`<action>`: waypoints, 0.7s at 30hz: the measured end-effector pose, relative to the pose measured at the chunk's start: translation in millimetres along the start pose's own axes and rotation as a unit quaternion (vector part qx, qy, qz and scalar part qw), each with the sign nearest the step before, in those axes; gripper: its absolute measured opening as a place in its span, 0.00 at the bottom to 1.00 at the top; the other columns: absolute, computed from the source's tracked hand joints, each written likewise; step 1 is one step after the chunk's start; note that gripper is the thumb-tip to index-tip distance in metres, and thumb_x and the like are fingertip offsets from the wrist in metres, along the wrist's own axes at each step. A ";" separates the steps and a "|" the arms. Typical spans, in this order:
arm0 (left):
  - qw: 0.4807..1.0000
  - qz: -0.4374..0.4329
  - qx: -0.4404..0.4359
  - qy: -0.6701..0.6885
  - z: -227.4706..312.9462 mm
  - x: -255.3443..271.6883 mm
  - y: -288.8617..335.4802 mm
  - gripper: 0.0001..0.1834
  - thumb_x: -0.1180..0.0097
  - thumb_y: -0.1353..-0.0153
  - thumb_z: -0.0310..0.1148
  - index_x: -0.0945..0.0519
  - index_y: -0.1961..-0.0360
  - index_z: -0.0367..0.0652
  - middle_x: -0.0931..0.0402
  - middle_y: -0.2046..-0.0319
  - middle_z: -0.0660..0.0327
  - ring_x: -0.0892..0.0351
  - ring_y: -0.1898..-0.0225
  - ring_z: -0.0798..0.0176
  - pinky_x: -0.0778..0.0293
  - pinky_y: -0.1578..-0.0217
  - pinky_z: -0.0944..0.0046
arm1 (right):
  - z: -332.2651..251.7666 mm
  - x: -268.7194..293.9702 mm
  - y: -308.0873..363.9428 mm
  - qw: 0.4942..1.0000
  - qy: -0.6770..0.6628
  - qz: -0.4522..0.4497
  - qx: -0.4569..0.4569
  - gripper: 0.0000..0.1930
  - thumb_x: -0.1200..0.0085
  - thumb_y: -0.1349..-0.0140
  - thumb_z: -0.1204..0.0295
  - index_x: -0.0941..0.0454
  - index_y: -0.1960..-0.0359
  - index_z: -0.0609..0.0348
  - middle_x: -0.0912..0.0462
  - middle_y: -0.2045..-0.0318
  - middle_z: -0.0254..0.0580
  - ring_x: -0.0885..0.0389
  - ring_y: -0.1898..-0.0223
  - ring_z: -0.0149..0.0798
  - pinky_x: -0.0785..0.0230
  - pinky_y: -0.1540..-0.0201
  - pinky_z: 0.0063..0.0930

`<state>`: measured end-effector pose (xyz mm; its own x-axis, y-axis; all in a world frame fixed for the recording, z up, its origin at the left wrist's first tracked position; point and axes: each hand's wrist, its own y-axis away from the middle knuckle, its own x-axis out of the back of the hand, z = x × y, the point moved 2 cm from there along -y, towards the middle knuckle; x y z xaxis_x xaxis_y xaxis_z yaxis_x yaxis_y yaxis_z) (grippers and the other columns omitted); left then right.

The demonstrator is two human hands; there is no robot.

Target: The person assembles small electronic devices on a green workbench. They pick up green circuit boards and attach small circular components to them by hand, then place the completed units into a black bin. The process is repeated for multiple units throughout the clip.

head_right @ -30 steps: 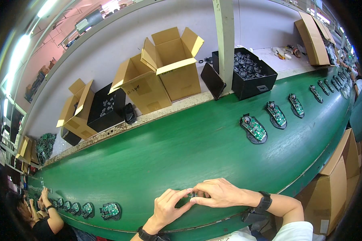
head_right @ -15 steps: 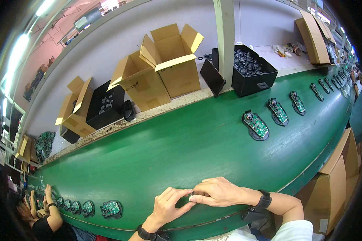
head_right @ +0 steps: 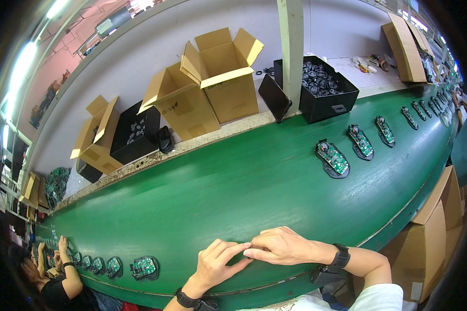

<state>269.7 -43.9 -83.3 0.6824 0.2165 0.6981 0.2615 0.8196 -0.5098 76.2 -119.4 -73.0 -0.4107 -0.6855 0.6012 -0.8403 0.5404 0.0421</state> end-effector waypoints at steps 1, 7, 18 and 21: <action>1.000 -0.002 -0.002 -0.006 -0.7 -0.2 0.8 0.22 0.24 0.52 0.34 0.15 0.53 0.49 0.17 0.66 0.70 0.20 0.69 0.68 0.22 0.73 0.69 | 0.5 -0.7 0.1 1.000 -0.009 0.001 0.003 0.24 0.50 0.28 0.51 0.19 0.69 0.62 0.21 0.76 0.50 0.21 0.72 0.55 0.30 0.69 0.45; 1.000 0.003 -0.003 0.003 -1.7 -0.7 1.6 0.22 0.25 0.53 0.33 0.14 0.53 0.49 0.17 0.66 0.70 0.21 0.69 0.68 0.23 0.74 0.69 | 1.4 -4.5 -1.0 0.999 -0.033 0.032 0.020 0.25 0.48 0.29 0.50 0.20 0.69 0.62 0.20 0.75 0.47 0.20 0.72 0.52 0.29 0.69 0.44; 1.000 0.003 0.010 -0.001 -5.2 -2.2 4.3 0.24 0.23 0.53 0.33 0.14 0.52 0.49 0.18 0.67 0.67 0.21 0.71 0.65 0.24 0.74 0.67 | 0.9 -5.9 -3.2 0.999 -0.032 0.026 -0.020 0.24 0.44 0.32 0.49 0.20 0.69 0.61 0.20 0.77 0.42 0.21 0.74 0.45 0.30 0.71 0.39; 1.000 0.005 0.013 0.001 -5.1 -0.9 3.8 0.24 0.23 0.53 0.34 0.14 0.52 0.50 0.17 0.67 0.67 0.21 0.71 0.65 0.24 0.74 0.67 | -0.7 -5.9 -4.7 0.999 -0.028 0.028 -0.011 0.24 0.47 0.30 0.50 0.20 0.71 0.62 0.21 0.77 0.45 0.21 0.74 0.48 0.30 0.70 0.42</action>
<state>273.5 -43.7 -88.5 0.6866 0.2229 0.6920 0.2369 0.8313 -0.5029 82.8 -117.5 -76.2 -0.4764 -0.6805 0.5568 -0.8080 0.5886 0.0280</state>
